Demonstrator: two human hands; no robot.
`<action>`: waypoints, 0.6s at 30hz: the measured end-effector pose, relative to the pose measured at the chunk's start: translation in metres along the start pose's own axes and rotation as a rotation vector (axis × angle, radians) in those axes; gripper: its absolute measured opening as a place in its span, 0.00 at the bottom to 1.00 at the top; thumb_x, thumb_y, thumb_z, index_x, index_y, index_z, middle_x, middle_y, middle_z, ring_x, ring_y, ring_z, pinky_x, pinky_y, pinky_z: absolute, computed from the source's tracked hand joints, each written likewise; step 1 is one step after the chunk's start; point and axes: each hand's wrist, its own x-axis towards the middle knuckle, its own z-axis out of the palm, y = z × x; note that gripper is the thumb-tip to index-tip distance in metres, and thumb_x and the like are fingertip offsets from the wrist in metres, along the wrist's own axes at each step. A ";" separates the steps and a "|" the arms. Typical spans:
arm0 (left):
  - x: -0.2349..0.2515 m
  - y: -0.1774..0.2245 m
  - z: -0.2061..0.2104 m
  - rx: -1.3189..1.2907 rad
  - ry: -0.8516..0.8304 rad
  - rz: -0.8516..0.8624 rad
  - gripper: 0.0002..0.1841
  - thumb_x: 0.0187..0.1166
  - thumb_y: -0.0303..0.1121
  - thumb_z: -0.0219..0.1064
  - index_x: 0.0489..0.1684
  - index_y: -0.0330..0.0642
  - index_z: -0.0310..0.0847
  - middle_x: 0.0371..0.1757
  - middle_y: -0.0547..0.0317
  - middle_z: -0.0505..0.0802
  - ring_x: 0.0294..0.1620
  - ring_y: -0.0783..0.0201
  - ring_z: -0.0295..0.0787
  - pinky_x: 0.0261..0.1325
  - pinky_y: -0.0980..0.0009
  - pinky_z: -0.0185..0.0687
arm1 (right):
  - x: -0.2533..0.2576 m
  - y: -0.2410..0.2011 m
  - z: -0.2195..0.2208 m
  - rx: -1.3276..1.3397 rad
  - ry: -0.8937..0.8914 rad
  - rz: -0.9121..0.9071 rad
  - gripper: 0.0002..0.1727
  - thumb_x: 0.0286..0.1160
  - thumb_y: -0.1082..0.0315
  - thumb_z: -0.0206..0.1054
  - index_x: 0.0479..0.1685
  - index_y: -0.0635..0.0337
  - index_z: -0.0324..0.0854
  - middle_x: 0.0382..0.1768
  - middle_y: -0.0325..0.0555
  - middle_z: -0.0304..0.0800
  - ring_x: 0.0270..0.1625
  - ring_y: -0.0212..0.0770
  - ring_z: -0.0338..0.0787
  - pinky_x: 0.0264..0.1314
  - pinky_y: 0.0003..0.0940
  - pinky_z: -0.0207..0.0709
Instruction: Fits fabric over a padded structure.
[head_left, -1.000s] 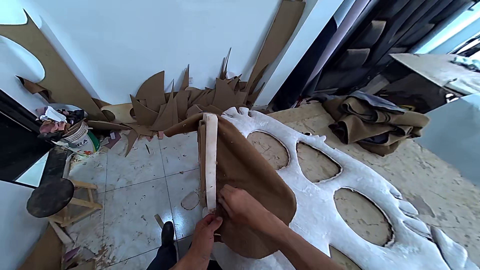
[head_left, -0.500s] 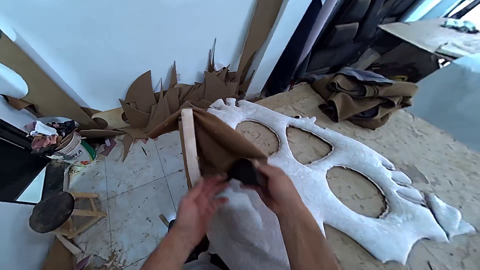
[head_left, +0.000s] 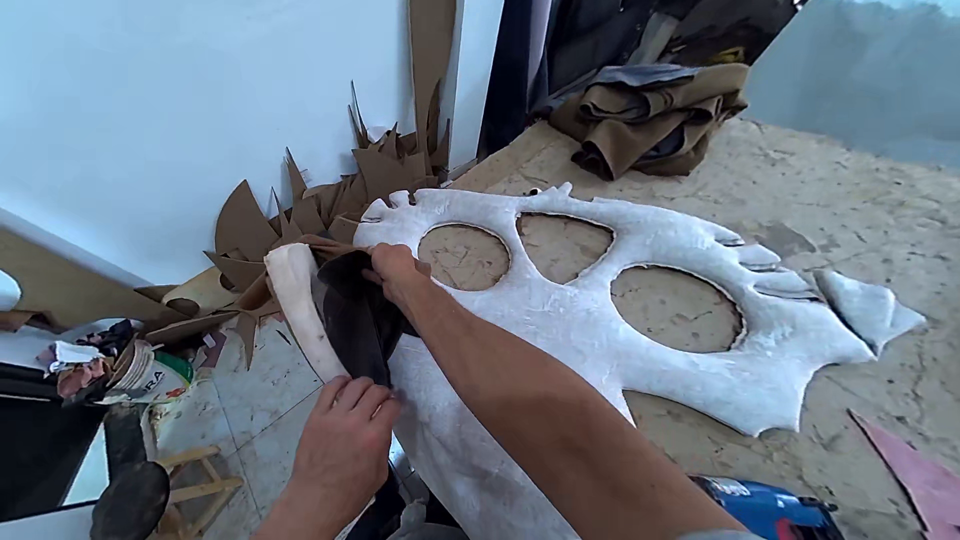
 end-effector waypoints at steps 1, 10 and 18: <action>0.007 0.000 0.008 0.117 -0.082 0.042 0.08 0.73 0.31 0.67 0.42 0.52 0.92 0.51 0.64 0.95 0.63 0.58 0.90 0.79 0.47 0.75 | 0.006 0.005 -0.002 -0.019 -0.007 -0.002 0.15 0.82 0.61 0.62 0.55 0.63 0.83 0.51 0.56 0.89 0.50 0.48 0.92 0.50 0.46 0.87; 0.111 -0.010 0.026 0.334 -0.886 0.133 0.15 0.68 0.27 0.75 0.53 0.44 0.91 0.68 0.51 0.88 0.75 0.44 0.77 0.75 0.40 0.69 | -0.041 0.062 -0.103 0.025 -0.327 -0.408 0.18 0.91 0.61 0.55 0.62 0.61 0.86 0.58 0.48 0.93 0.54 0.42 0.95 0.59 0.43 0.89; 0.155 -0.012 0.039 0.460 -1.112 0.170 0.10 0.80 0.36 0.68 0.52 0.45 0.90 0.53 0.51 0.94 0.60 0.48 0.89 0.73 0.39 0.70 | -0.085 0.158 -0.160 -0.070 -0.008 -0.683 0.11 0.84 0.72 0.59 0.51 0.56 0.88 0.42 0.38 0.96 0.38 0.32 0.95 0.45 0.32 0.93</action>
